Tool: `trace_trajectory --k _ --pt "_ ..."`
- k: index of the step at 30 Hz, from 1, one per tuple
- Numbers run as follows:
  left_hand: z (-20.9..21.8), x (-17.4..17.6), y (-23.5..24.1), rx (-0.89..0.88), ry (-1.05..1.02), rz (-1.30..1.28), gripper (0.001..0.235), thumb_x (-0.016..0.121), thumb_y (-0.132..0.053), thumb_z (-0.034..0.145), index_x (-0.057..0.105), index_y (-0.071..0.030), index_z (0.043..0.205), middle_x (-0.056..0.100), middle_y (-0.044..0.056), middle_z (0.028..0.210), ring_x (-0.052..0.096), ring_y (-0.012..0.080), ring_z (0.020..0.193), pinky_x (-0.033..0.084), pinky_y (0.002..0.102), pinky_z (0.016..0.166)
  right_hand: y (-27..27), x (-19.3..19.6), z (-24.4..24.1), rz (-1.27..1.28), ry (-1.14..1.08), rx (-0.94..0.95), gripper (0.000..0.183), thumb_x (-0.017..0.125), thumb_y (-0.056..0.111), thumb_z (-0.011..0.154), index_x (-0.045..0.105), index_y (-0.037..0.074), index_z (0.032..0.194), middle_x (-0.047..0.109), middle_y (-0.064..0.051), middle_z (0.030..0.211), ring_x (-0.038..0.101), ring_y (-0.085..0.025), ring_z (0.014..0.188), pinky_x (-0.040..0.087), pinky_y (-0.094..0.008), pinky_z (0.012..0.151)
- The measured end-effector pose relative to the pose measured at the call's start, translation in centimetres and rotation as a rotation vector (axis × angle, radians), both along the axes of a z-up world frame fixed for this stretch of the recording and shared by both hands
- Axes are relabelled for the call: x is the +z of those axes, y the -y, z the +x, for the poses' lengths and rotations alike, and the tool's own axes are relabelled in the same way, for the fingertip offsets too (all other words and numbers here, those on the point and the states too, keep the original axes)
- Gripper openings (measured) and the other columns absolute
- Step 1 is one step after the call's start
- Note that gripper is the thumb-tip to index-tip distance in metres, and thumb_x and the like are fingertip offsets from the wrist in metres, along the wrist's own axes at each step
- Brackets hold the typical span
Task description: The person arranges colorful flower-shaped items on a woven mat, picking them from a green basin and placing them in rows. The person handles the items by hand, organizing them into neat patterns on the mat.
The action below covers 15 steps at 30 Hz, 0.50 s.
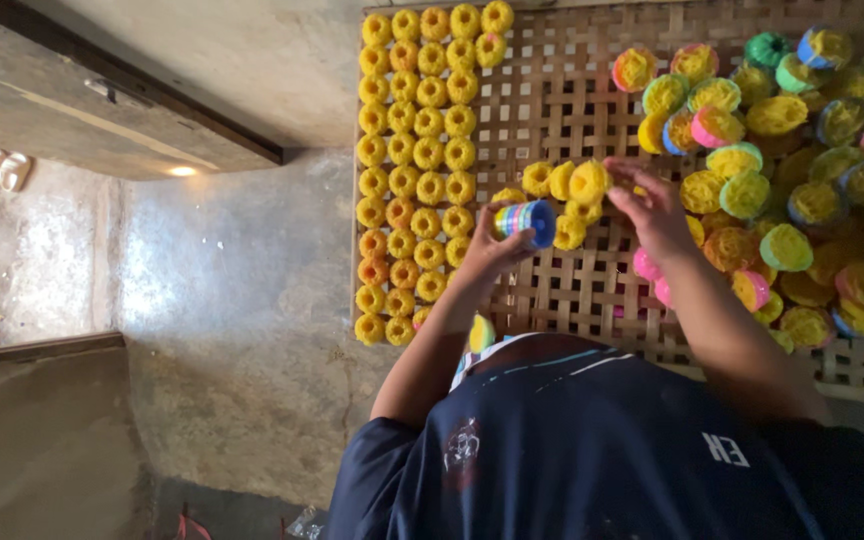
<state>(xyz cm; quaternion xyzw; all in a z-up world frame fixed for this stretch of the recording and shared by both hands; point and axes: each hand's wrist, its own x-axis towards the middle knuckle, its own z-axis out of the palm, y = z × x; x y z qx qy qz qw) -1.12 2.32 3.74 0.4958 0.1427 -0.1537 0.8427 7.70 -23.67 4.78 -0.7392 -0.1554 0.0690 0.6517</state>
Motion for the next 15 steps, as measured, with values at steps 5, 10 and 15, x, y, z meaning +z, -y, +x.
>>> trace_trajectory --k 5,10,15 --pt "-0.9 0.2 -2.5 0.099 -0.008 0.32 0.082 0.081 -0.013 0.078 0.032 -0.015 0.143 0.058 0.028 0.126 0.073 0.0335 0.089 0.068 0.037 0.064 -0.6 -1.2 -1.3 -0.958 0.618 -0.188 0.043 0.072 0.02 0.096 0.069 -0.006 0.13 0.063 -0.021 0.13 0.058 -0.033 0.12 0.05 -0.041 0.101" --pt "-3.0 -0.9 -5.7 0.406 0.248 0.191 0.072 0.082 -0.011 0.093 0.035 -0.009 0.148 0.056 0.017 0.129 0.066 0.0214 0.105 0.062 0.032 0.082 -9.2 -4.0 -8.5 -0.761 0.559 0.827 0.06 0.075 0.026 0.079 0.067 0.033 0.138 0.054 -0.006 0.15 0.051 -0.033 0.133 0.051 -0.051 0.094" --pt "-6.0 -2.2 -7.9 0.51 0.057 0.256 0.075 0.08 -0.014 0.086 0.035 -0.014 0.145 0.059 0.015 0.12 0.068 0.0216 0.094 0.063 0.031 0.074 -13.5 -6.6 -11.1 -0.643 0.725 1.197 0.043 0.07 0.014 0.089 0.068 0.031 0.129 0.057 -0.001 0.143 0.057 -0.023 0.12 0.055 -0.042 0.094"
